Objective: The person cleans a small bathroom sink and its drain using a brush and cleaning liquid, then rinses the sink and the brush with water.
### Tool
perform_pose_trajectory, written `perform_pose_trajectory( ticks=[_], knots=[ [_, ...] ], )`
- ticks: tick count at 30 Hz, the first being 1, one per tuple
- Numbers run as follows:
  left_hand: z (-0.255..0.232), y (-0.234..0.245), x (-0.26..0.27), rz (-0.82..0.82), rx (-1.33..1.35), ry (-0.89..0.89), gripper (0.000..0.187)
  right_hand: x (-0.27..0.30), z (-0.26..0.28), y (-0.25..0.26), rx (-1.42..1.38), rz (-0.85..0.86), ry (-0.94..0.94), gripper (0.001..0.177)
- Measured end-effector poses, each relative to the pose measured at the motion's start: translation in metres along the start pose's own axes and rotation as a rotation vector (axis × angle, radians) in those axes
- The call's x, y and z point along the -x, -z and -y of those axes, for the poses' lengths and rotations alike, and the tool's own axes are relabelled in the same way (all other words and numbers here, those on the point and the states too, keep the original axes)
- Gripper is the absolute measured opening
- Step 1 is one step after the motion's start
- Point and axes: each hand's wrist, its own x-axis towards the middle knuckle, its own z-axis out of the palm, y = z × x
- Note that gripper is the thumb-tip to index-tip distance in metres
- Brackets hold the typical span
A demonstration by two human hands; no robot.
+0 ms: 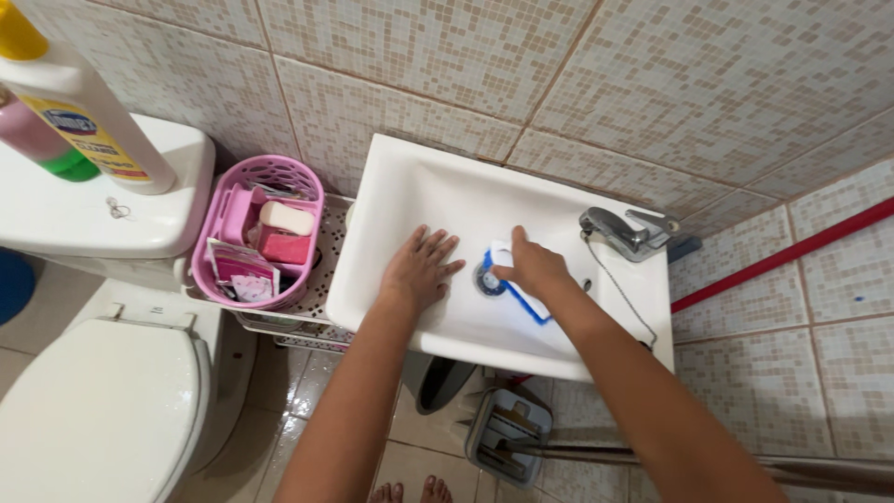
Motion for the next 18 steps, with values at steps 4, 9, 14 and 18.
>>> perform_pose_trajectory(
  ticks=[4, 9, 14, 18],
  knots=[
    [-0.002, -0.003, 0.0, -0.016, 0.021, 0.002, 0.063, 0.0, -0.013, -0.008, 0.059, 0.088, -0.091, 0.076],
    [-0.001, 0.004, 0.001, -0.003, -0.001, -0.002, 0.064, 0.002, -0.024, -0.03, -0.016, 0.193, 0.196, 0.109],
    [0.0, 0.008, 0.002, 0.01, -0.005, -0.014, 0.063, -0.005, 0.008, -0.015, -0.007, 0.113, 0.022, 0.094],
    [0.0, 0.005, 0.004, -0.017, 0.02, 0.003, 0.064, 0.003, -0.016, -0.004, 0.022, 0.096, -0.142, 0.081]
  ],
)
